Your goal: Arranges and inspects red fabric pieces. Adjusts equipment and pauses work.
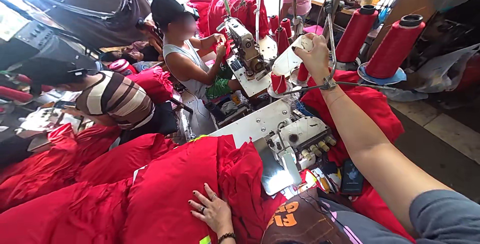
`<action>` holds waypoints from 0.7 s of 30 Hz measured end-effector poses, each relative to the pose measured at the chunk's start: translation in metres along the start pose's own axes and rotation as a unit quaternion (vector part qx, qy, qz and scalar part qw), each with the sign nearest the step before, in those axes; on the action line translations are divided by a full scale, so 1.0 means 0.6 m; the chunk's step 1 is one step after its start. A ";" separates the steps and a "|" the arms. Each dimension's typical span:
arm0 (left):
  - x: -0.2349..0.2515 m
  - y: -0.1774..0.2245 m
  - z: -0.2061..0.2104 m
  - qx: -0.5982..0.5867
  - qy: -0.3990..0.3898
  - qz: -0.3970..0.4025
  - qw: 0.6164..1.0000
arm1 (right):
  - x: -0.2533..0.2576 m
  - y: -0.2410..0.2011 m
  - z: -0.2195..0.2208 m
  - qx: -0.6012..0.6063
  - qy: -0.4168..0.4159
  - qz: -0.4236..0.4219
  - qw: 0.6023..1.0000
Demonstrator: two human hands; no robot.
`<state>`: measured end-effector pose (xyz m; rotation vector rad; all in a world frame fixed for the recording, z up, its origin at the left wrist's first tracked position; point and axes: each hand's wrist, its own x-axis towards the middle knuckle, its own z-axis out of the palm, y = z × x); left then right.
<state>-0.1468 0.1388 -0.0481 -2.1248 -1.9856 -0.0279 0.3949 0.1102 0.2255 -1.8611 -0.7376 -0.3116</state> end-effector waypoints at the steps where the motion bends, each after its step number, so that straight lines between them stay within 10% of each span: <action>1: 0.000 -0.001 0.000 0.001 0.001 0.000 1.000 | -0.002 0.001 -0.003 -0.001 -0.002 -0.003 1.000; 21: 0.002 -0.006 -0.002 -0.046 -0.010 0.005 0.999 | -0.026 0.038 -0.038 -0.001 -0.003 0.005 1.000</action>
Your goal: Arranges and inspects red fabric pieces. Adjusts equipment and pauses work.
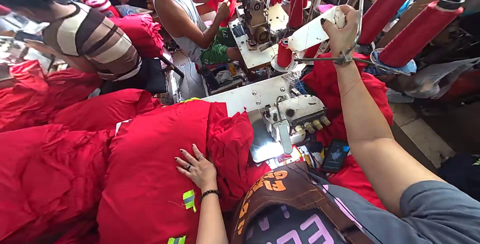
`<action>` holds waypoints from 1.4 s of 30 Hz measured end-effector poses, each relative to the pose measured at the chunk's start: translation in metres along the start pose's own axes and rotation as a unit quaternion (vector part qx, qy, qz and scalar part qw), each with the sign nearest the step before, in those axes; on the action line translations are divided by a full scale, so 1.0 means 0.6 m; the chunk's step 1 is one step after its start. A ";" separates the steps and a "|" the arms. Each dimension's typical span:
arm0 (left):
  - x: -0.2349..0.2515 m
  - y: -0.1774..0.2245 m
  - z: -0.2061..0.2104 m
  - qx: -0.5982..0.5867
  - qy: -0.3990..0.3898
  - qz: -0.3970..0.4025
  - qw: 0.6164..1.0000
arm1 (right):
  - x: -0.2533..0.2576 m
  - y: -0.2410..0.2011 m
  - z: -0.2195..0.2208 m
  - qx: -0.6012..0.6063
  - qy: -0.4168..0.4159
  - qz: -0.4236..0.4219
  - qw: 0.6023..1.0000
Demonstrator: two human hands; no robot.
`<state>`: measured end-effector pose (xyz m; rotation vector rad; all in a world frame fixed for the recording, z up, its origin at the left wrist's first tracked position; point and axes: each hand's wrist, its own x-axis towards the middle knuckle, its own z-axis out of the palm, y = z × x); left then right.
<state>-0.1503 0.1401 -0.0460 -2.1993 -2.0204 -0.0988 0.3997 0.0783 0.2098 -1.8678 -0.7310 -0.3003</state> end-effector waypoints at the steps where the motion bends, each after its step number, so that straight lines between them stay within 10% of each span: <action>1: 0.001 0.000 0.000 0.001 0.002 0.000 1.000 | 0.000 0.000 -0.001 -0.001 0.001 0.005 1.000; 42: 0.002 0.006 -0.008 0.025 0.009 0.003 1.000 | 0.027 0.000 -0.003 0.005 0.049 0.015 0.999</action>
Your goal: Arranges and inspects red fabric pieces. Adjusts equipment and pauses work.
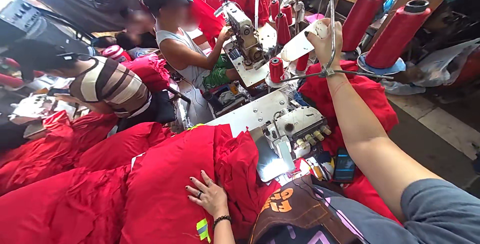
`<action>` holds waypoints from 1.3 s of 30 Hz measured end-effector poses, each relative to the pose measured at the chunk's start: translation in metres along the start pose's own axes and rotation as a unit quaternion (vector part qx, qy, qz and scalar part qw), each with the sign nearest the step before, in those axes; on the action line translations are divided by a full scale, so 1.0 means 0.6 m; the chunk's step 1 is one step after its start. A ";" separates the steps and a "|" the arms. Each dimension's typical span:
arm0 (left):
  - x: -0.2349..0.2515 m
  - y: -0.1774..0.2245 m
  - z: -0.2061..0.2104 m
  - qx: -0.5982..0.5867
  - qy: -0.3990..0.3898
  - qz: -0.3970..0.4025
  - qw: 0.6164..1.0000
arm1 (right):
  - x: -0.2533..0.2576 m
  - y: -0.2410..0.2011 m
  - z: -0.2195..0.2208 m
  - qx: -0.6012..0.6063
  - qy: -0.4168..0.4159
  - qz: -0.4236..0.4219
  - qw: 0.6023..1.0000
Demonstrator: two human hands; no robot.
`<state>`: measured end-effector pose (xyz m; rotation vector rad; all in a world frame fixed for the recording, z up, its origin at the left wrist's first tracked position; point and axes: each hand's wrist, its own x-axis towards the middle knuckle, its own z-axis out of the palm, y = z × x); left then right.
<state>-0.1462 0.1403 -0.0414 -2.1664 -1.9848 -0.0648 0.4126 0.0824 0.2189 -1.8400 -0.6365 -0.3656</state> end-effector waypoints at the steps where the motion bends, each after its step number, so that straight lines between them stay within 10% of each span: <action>1: 0.000 0.000 0.001 -0.004 0.002 0.000 1.000 | -0.002 -0.001 -0.004 0.002 -0.003 -0.002 1.000; 39: 0.000 0.001 0.003 0.033 -0.010 -0.005 0.999 | -0.009 0.008 -0.006 -0.008 0.005 0.000 1.000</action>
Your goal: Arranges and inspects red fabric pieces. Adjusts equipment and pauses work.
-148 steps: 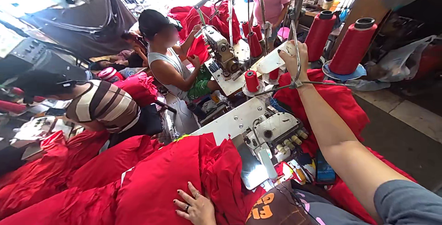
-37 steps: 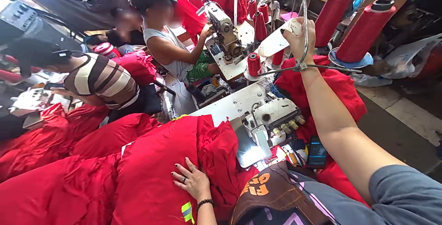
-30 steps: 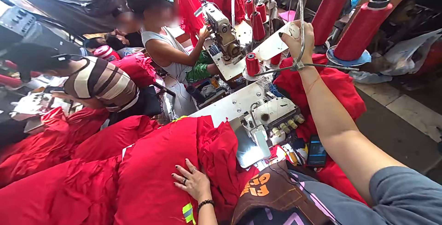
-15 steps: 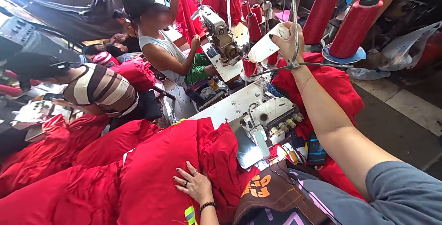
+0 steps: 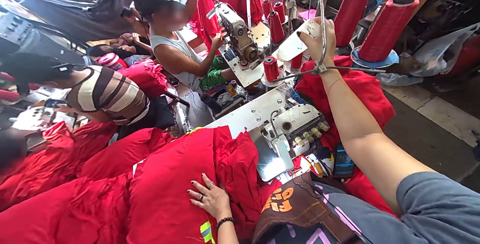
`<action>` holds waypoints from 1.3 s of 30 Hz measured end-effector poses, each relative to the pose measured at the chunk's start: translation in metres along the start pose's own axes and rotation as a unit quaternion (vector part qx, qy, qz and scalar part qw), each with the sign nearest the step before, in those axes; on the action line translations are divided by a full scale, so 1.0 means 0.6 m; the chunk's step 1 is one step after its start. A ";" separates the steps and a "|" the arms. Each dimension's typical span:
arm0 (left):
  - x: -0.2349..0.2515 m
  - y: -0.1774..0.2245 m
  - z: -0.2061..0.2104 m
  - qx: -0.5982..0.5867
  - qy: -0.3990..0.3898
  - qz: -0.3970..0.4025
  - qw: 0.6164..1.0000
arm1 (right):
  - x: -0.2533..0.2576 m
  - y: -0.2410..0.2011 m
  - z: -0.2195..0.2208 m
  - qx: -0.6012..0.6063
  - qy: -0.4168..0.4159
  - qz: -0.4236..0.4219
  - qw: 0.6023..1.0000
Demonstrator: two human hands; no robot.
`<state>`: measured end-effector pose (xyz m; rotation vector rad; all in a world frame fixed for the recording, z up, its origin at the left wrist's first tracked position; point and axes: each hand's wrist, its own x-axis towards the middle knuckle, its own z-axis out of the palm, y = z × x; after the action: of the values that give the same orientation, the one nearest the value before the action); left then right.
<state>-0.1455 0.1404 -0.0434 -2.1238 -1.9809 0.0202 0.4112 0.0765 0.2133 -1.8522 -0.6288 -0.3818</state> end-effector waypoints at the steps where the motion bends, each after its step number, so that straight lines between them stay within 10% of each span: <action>1: 0.000 0.000 0.000 0.001 0.001 0.000 1.000 | 0.003 0.002 0.003 0.000 0.005 -0.004 1.000; 39: -0.001 0.000 0.005 -0.008 0.016 0.001 1.000 | -0.012 -0.006 -0.012 -0.033 -0.026 0.040 0.998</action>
<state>-0.1463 0.1405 -0.0465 -2.1211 -1.9682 -0.0283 0.4035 0.0689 0.2151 -1.9492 -0.5814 -0.3056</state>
